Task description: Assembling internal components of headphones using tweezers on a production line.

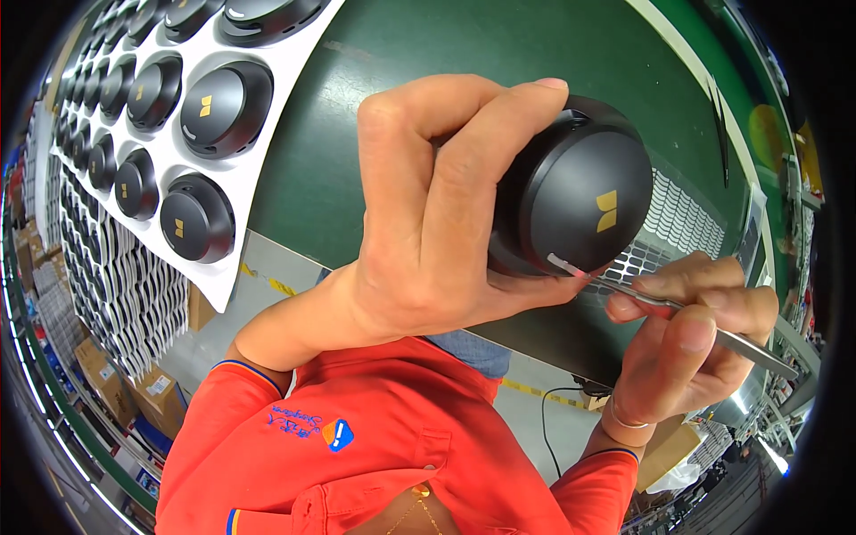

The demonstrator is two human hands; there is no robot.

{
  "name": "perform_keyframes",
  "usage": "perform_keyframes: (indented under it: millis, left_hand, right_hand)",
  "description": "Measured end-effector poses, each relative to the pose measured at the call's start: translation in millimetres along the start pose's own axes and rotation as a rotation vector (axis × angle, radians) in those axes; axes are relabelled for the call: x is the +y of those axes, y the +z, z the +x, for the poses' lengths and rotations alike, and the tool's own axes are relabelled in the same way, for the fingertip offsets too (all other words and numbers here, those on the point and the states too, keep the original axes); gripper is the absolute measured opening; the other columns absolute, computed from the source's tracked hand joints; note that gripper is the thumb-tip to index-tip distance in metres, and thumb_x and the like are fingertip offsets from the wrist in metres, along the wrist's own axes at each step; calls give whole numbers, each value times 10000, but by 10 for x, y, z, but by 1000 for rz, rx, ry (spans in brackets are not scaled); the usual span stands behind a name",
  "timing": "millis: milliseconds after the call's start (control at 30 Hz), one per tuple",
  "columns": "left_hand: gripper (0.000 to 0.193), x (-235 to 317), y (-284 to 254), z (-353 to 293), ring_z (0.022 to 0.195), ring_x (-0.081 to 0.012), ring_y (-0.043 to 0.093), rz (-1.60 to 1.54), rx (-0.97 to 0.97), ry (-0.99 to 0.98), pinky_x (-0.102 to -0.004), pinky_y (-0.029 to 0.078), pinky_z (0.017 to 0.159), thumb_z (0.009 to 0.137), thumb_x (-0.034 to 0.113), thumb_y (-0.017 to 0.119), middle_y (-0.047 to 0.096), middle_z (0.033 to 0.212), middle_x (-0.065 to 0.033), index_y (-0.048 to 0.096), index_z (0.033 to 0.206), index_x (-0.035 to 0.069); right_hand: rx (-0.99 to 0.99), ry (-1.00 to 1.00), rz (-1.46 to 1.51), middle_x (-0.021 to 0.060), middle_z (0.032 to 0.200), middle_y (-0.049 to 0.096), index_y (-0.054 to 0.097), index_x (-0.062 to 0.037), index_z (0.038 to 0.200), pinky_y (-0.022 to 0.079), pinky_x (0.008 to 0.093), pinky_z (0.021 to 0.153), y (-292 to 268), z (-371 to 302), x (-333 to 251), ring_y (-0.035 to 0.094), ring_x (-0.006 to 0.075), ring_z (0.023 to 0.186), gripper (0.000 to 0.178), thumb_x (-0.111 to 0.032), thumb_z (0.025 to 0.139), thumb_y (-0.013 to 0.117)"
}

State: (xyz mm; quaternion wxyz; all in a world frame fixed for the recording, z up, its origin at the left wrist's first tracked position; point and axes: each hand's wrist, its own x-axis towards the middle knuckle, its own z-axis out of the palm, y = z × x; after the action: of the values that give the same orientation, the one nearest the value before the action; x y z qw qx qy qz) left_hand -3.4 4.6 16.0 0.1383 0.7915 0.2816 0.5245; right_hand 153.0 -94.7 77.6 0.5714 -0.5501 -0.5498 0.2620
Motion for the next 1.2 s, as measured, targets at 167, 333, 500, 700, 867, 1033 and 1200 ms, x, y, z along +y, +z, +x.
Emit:
perform_keyframes:
  millis: [167,333,500,700,867,1033,1200]
  left_hand:
    - [790,-8,-18,-37,868,-257,531,42,5,16,-303,461,622,420,90,853,546,1011,-169,595,1149,-74]
    - [782,-2,-45,-28,871,-254,531,14,-11,-3,-303,460,626,425,86,855,548,1013,-162,596,1145,-73]
    - [723,-73,-48,55,859,-252,533,62,16,64,-298,466,596,483,91,868,551,1013,-158,598,1134,-73]
    - [729,36,-83,44,866,-246,540,-18,2,-29,-288,484,592,528,117,885,546,1009,-169,581,1160,-83]
    - [737,69,-109,56,875,-246,534,-25,-22,-52,-287,486,611,541,135,886,540,1006,-164,576,1172,-84]
    - [747,94,-93,49,871,-244,524,5,-54,-45,-289,483,621,542,160,887,539,1005,-162,576,1176,-82]
    - [772,27,-120,33,869,-239,513,0,-31,-59,-296,468,609,506,182,892,554,1006,-142,586,1168,-74]
  right_hand:
    - [-41,-16,-9,166,772,602,480,-40,1042,489,227,511,-8,-12,68,576,173,551,193,-185,969,585]
    - [-65,-95,-17,177,807,623,475,-41,1069,497,232,526,-33,-28,124,592,187,576,255,-219,957,620]
    - [-205,-279,-152,209,842,641,463,-42,1070,537,318,580,-84,72,24,641,245,677,282,-227,944,635]
    - [-524,-471,-458,242,1074,599,404,-23,1140,594,451,676,-242,43,-249,665,331,817,348,-174,924,632]
    - [-400,-604,-485,218,1066,598,402,-36,1153,609,447,671,-227,-68,-139,666,310,824,355,-159,917,637]
    - [-447,-488,-434,211,1047,600,413,-37,1148,614,437,662,-199,-61,-205,669,303,793,351,-173,918,640]
    - [-392,-534,-399,207,1027,608,425,-40,1120,611,423,648,-161,-78,-6,674,299,776,343,-180,907,655]
